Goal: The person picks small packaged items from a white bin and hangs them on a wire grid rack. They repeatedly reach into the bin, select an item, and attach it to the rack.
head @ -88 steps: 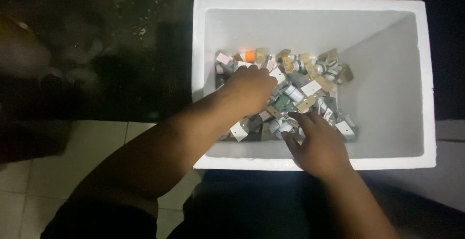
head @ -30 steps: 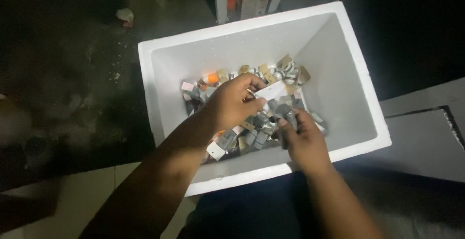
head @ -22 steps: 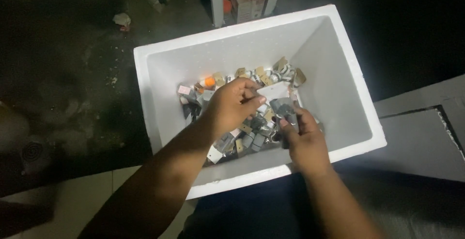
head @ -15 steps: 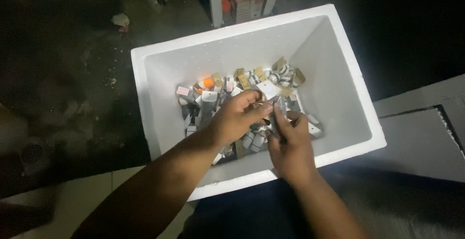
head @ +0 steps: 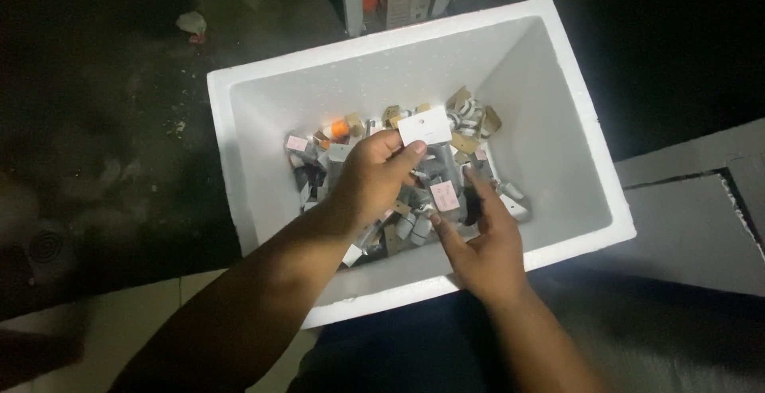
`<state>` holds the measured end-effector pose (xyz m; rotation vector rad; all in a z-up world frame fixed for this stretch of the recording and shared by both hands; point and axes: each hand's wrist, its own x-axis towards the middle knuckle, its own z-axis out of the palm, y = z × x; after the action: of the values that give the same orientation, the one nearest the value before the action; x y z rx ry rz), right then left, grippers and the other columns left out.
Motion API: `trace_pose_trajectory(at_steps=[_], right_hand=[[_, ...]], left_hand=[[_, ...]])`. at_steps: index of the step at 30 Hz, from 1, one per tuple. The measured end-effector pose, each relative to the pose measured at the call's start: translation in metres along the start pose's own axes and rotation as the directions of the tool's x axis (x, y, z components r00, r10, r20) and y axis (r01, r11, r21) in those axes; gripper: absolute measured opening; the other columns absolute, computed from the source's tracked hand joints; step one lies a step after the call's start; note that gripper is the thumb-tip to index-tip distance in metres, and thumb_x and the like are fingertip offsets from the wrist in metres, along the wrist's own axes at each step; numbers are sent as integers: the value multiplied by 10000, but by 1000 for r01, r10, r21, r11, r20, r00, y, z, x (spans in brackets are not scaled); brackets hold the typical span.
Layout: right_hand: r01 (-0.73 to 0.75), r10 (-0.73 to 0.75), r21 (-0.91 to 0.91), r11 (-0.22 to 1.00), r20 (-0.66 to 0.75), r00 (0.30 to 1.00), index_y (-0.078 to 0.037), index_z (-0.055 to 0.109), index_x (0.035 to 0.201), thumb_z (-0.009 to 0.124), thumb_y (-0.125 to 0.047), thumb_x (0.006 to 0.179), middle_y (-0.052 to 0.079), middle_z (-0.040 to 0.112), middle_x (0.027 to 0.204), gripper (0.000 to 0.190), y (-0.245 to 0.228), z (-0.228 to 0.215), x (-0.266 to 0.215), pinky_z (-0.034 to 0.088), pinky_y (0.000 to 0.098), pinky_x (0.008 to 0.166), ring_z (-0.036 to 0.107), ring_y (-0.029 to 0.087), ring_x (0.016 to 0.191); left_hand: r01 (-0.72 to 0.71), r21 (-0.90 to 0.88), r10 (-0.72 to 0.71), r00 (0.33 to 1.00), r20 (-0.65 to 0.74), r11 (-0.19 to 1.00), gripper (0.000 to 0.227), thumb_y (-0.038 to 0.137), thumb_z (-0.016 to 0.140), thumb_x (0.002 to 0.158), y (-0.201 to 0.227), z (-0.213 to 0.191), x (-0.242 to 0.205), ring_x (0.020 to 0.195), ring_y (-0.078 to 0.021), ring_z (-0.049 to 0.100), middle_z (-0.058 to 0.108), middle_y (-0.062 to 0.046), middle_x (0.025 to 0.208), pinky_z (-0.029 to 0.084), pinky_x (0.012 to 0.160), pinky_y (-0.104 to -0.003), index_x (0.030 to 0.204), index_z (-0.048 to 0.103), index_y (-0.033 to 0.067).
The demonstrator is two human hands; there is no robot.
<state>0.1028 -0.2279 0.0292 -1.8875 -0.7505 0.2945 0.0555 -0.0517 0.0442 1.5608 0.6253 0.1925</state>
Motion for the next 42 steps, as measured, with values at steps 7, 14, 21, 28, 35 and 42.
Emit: trace_pose_trajectory(at_steps=[7,14,21,28,35,42], right_hand=[[11,-13,-37,999,-43,999,27,591,1389,815,-28,817,308,640,1267,616,19,-1,-1,542,560,961,574,561,1217],[6,-6,3,1000,-73,997,22,607,1361,814,-28,835,292,634,1263,568,17,1,-3,528,550,997,577,546,1219],[29,-27,8,1000,-162,986,40,620,1325,861,-85,817,288,657,1220,576,21,-5,-9,547,521,976,625,509,1179],[40,-26,74,996,-187,982,31,597,1361,747,-73,888,296,660,1216,507,-3,-51,-12,551,561,962,635,537,1147],[89,-97,-40,995,-402,910,-13,702,1074,733,-90,921,139,691,992,175,-69,-137,-38,524,386,868,671,299,965],[11,-147,-223,975,-605,783,-57,708,953,731,-127,916,68,685,919,82,-120,-231,-99,504,266,776,640,156,845]], left_hand=[[61,35,-60,998,-8,998,447,361,597,984,14,-4,-7,812,-263,775,757,-176,883,602,725,-379,1156,700,-39],[46,55,-44,998,-42,997,420,336,604,989,28,-1,-15,845,-289,772,758,-193,930,598,755,-383,1177,689,-30],[24,118,-17,998,-55,993,352,365,647,973,45,14,-31,746,-196,752,747,-99,791,581,685,-341,1036,736,30],[-71,123,65,997,49,990,372,378,624,987,57,35,-32,843,-297,769,747,-181,836,576,699,-383,1064,735,32],[-544,54,513,816,266,837,214,258,626,969,100,92,-60,824,-301,678,679,-114,809,503,712,-372,933,702,62],[-728,-122,690,564,453,675,223,260,564,988,166,172,-102,795,-185,614,603,-36,828,464,717,-304,933,676,75]])
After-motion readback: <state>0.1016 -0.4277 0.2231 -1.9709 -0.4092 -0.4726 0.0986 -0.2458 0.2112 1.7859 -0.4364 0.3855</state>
